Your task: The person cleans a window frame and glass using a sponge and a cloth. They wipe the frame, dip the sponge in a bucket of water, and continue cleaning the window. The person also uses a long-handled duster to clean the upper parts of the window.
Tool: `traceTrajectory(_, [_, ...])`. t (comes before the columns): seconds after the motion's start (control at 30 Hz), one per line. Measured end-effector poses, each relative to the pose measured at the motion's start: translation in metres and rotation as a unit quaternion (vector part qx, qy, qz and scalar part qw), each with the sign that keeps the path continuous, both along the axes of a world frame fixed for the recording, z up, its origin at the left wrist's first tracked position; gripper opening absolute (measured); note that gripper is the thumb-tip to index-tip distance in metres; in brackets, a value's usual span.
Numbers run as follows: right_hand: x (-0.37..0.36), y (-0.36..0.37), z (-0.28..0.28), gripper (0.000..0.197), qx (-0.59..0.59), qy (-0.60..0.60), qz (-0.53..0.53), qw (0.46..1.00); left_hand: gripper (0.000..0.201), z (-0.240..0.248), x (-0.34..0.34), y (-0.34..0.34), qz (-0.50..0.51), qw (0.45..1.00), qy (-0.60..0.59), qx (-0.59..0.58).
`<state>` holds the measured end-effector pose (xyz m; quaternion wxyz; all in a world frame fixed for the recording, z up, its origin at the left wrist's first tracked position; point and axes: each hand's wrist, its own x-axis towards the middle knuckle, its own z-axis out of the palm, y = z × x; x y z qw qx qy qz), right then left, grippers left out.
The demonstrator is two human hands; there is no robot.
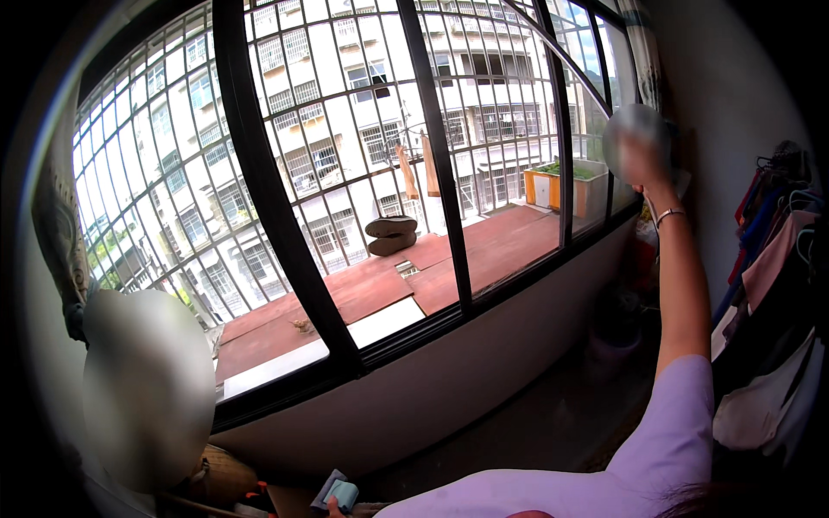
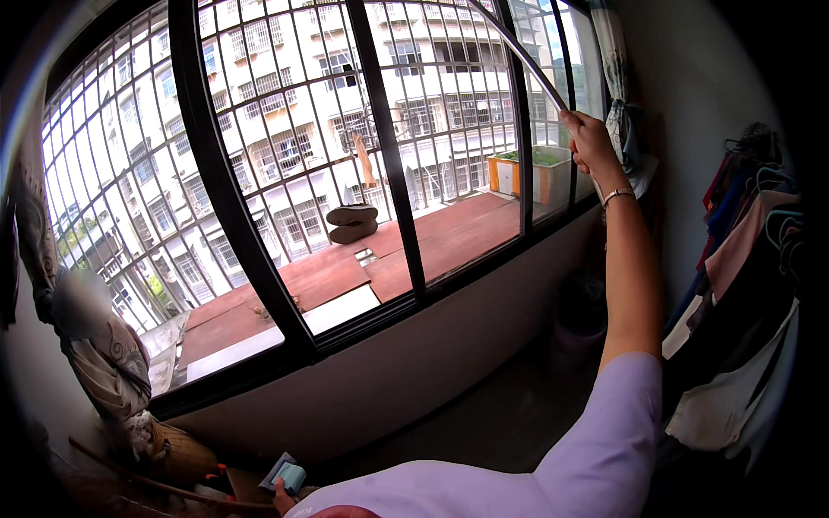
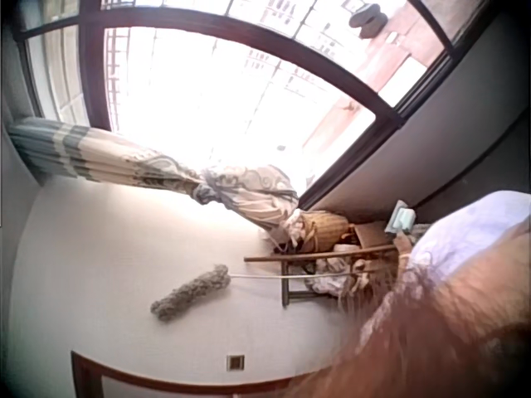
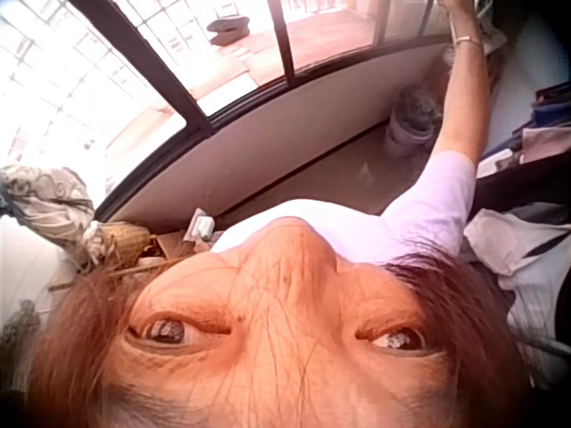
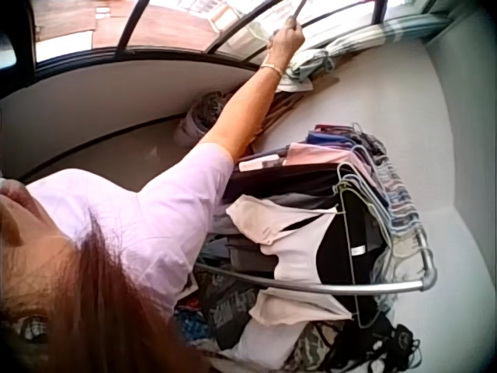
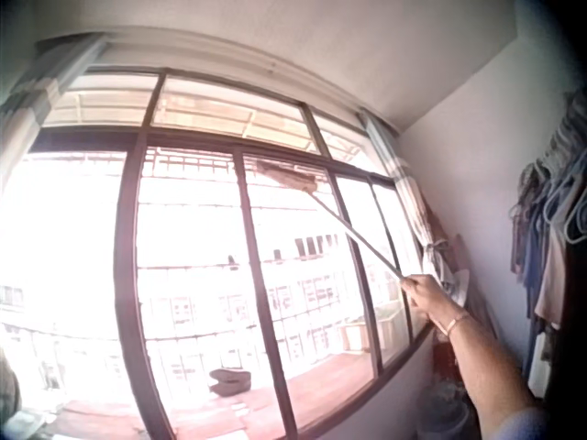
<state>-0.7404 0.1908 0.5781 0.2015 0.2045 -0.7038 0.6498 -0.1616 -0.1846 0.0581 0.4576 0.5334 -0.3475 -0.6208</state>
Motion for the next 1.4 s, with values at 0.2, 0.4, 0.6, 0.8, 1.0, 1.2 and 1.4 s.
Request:
traceTrajectory(0.2, [-0.009, -0.026, 0.052, 0.038, 0.050, 0.031, -0.035, 0.998, 0.040, 0.001, 0.001, 0.004, 0.008, 1.000, -0.006, -0.004])
traceTrajectory(0.4, [-0.028, -0.003, -0.003, 0.037, 0.074, 0.063, -0.015, 0.995, 0.041, -0.002, 0.001, 0.007, 0.008, 1.000, -0.011, -0.008])
traceTrajectory(0.6, [0.012, 0.056, -0.134, 0.026, 0.136, -0.014, 0.024, 0.990, 0.041, -0.004, 0.003, 0.006, 0.003, 1.000, -0.019, -0.021])
traceTrajectory(0.8, [0.094, 0.112, -0.276, 0.025, 0.182, -0.086, -0.032, 0.979, 0.042, -0.008, -0.004, 0.006, -0.007, 1.000, -0.015, -0.024])
traceTrajectory(1.0, [0.107, 0.098, -0.297, 0.033, 0.008, -0.257, 0.002, 0.967, 0.043, -0.005, -0.009, 0.001, -0.006, 1.000, -0.013, -0.027])
traceTrajectory(1.2, [0.019, 0.064, -0.187, 0.028, -0.025, -0.166, 0.019, 0.986, 0.044, 0.002, -0.015, -0.005, -0.007, 0.999, -0.014, -0.027])
traceTrajectory(1.4, [-0.046, 0.021, -0.092, 0.030, -0.073, -0.130, 0.005, 0.989, 0.044, 0.004, -0.018, -0.006, -0.012, 0.999, -0.024, -0.028])
